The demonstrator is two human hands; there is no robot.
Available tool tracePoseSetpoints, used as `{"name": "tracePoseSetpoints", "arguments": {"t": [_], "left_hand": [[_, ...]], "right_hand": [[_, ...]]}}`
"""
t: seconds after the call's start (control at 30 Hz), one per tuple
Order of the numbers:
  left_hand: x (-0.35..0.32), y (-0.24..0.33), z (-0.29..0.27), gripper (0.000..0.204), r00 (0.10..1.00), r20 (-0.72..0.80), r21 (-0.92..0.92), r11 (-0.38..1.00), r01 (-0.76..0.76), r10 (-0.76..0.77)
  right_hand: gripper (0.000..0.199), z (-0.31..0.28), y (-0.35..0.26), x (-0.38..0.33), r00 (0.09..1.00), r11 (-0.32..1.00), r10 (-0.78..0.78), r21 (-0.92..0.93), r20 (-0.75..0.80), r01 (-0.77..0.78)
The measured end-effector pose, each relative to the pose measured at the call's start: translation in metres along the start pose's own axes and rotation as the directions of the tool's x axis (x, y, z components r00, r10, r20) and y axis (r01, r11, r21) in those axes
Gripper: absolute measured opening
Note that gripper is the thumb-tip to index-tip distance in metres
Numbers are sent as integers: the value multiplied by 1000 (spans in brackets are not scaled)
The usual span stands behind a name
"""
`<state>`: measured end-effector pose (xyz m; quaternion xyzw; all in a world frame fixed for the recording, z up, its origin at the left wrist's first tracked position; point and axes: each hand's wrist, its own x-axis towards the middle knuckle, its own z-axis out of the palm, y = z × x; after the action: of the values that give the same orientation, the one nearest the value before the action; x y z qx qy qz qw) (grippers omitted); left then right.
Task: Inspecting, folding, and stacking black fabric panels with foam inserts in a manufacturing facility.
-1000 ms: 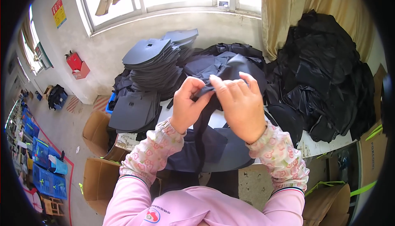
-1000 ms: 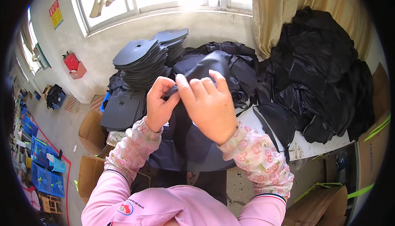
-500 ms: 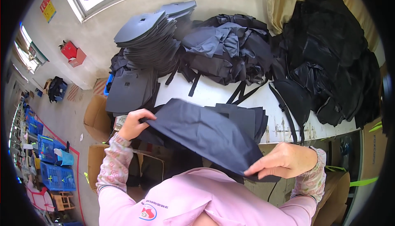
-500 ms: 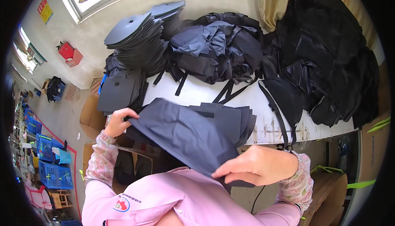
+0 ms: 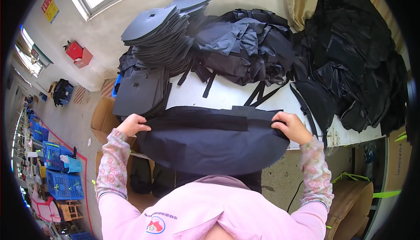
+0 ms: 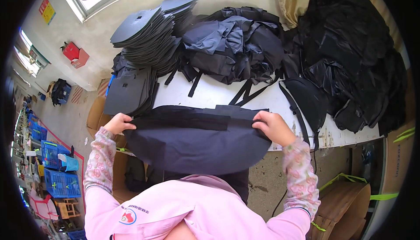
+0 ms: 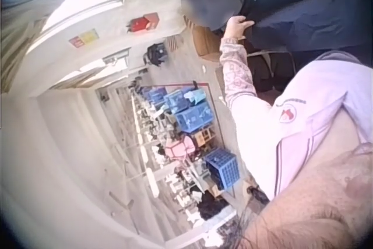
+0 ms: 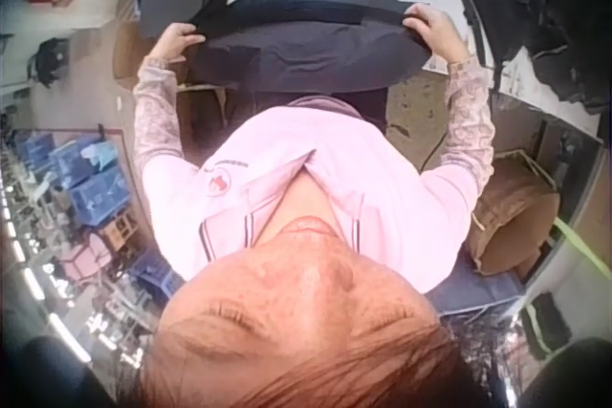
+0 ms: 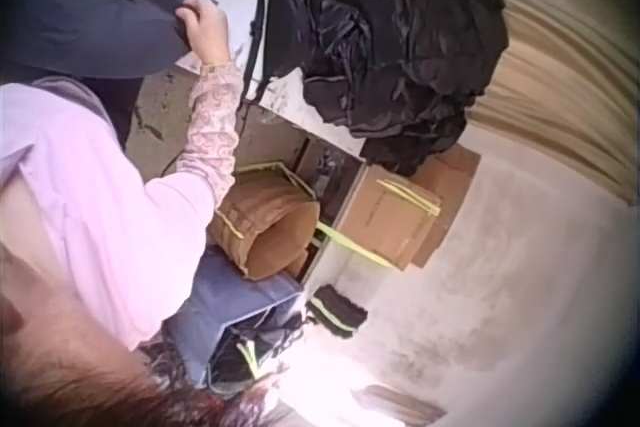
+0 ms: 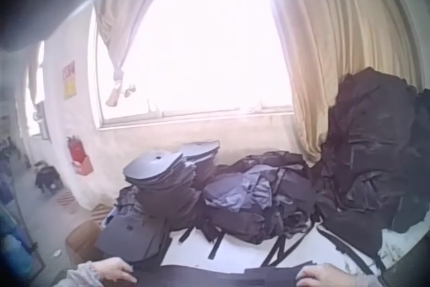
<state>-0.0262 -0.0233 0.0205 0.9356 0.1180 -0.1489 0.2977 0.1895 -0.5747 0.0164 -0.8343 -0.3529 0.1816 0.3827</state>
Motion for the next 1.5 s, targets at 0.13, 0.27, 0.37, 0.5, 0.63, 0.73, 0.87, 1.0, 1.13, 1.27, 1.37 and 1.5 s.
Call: {"name": "tracePoseSetpoints", "arguments": {"t": [0.13, 0.27, 0.37, 0.5, 0.63, 0.73, 0.87, 1.0, 1.13, 1.27, 1.37, 1.5], "left_hand": [[44, 1, 30, 33, 997, -74, 126, 992, 28, -19], [62, 7, 46, 36, 989, -123, 205, 973, 108, -84], [65, 3, 55, 36, 981, -188, 203, 976, 86, -47], [63, -3, 62, 36, 978, -202, 216, 971, 97, -53], [51, -9, 53, 33, 965, -261, 246, 966, 73, -7], [29, -20, 27, 30, 947, -187, 69, 958, 277, -260], [6, 0, 4, 16, 948, -193, -174, 960, 220, -253], [-5, 83, 8, 17, 940, -340, -266, 954, -137, 41], [5, 151, 60, 26, 927, -317, -480, 809, -339, 200], [17, 152, 63, 40, 830, -414, -295, 807, -511, 374], [27, 50, 20, 80, 713, -633, 368, 927, -66, 302], [21, -29, 10, 81, 839, -545, 321, 924, 210, -1]], "right_hand": [[15, 31, 29, 21, 970, 875, -59, -480, -236, -63], [14, 40, 28, 24, 964, 743, -97, -662, -248, -95], [25, 53, 8, 23, 906, 725, -303, -689, -297, 17], [72, 94, -13, 17, 926, 726, -360, -589, 115, 356], [86, 111, 19, 14, 947, 754, -203, -577, 250, 314], [86, 110, 17, 17, 945, 766, -157, -568, 288, 300], [86, 101, 8, 25, 930, 798, -89, -533, 356, 280], [77, 93, -48, 46, 950, 922, -293, -229, 111, 312], [54, 129, -121, 74, 956, 697, -251, 714, 151, 70], [39, 163, -102, 90, 967, 599, -197, 801, 159, -10], [17, 150, -86, 83, 998, 725, -43, 688, 54, -6], [13, 136, -81, 82, 996, 707, -28, 707, 79, -36]]}}
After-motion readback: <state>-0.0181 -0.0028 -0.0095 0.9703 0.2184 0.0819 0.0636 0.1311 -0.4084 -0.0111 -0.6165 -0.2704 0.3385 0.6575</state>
